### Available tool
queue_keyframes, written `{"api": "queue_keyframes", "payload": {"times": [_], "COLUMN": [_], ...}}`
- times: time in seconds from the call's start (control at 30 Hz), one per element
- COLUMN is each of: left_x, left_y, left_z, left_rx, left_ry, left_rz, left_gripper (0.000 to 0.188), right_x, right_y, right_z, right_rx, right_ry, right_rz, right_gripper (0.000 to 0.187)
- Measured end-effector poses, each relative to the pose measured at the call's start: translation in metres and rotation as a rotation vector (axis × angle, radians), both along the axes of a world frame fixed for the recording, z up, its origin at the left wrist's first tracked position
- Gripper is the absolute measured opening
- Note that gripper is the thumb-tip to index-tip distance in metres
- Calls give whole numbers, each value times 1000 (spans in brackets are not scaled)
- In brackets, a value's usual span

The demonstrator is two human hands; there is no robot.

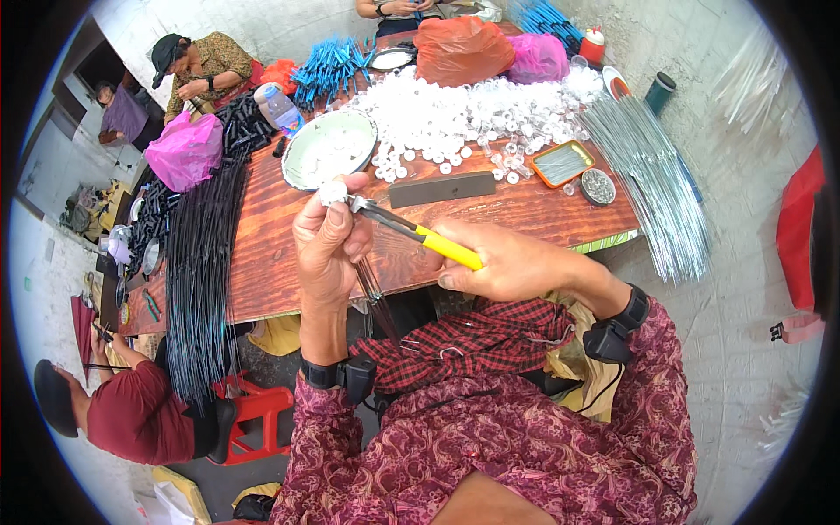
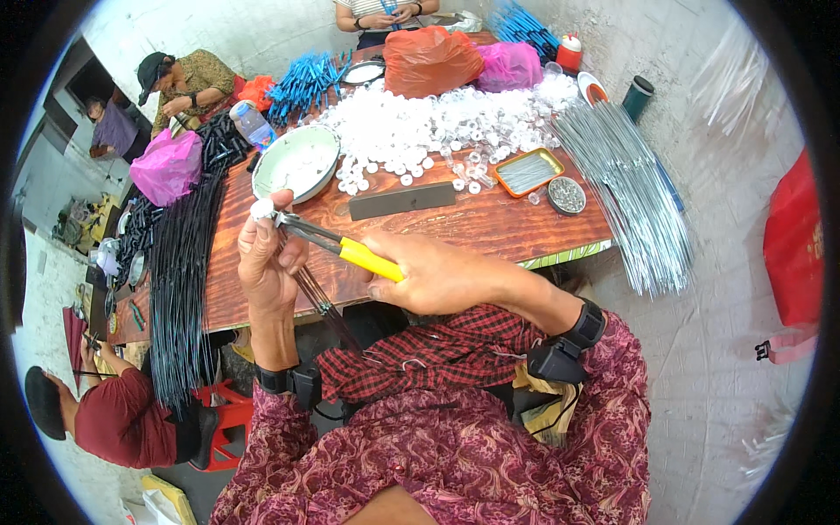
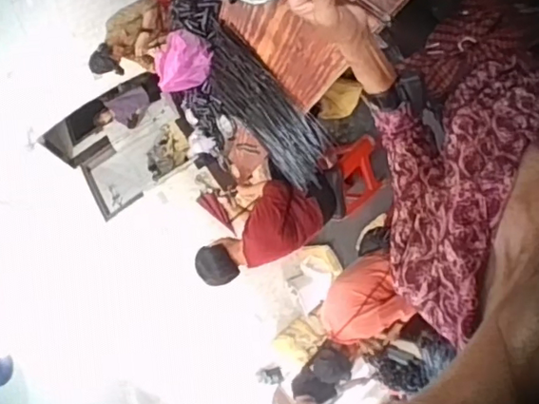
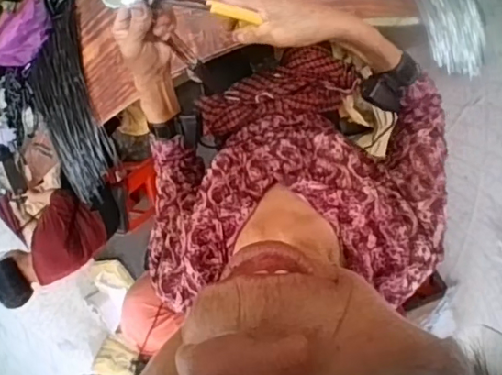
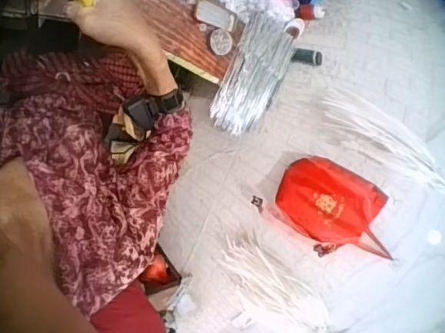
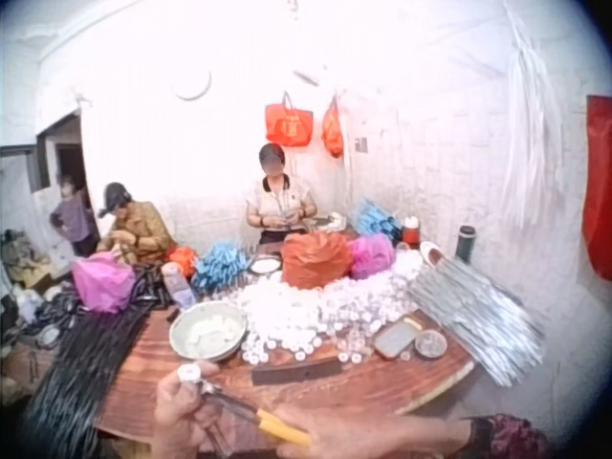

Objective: The recorder is assembling the wire frames for umbrellas, inserting metal ribs into a central hub.

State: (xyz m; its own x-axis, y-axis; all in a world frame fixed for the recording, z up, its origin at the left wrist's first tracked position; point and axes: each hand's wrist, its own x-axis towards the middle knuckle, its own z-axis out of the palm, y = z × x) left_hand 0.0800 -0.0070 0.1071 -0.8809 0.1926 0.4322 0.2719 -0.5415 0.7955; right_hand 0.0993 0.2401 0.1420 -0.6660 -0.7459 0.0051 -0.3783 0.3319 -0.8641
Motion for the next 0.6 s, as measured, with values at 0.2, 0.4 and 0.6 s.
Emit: {"api": "queue_keyframes", "payload": {"times": [0.2, 0.4, 0.6], "left_x": [0, 2, 8], "left_y": [2, 6, 13], "left_z": [-2, 1, 8], "left_rx": [41, 18, -43], "left_ry": [-29, -6, -13], "left_rz": [-8, 32, 163], "left_gripper": [48, 51, 55], "right_x": [-5, -5, 2], "right_y": [7, 11, 7], "right_z": [10, 49, 44], "right_rx": [-64, 83, 58], "right_ry": [328, 179, 403], "right_rz": [-75, 74, -43], "right_gripper": [27, 50, 43]}}
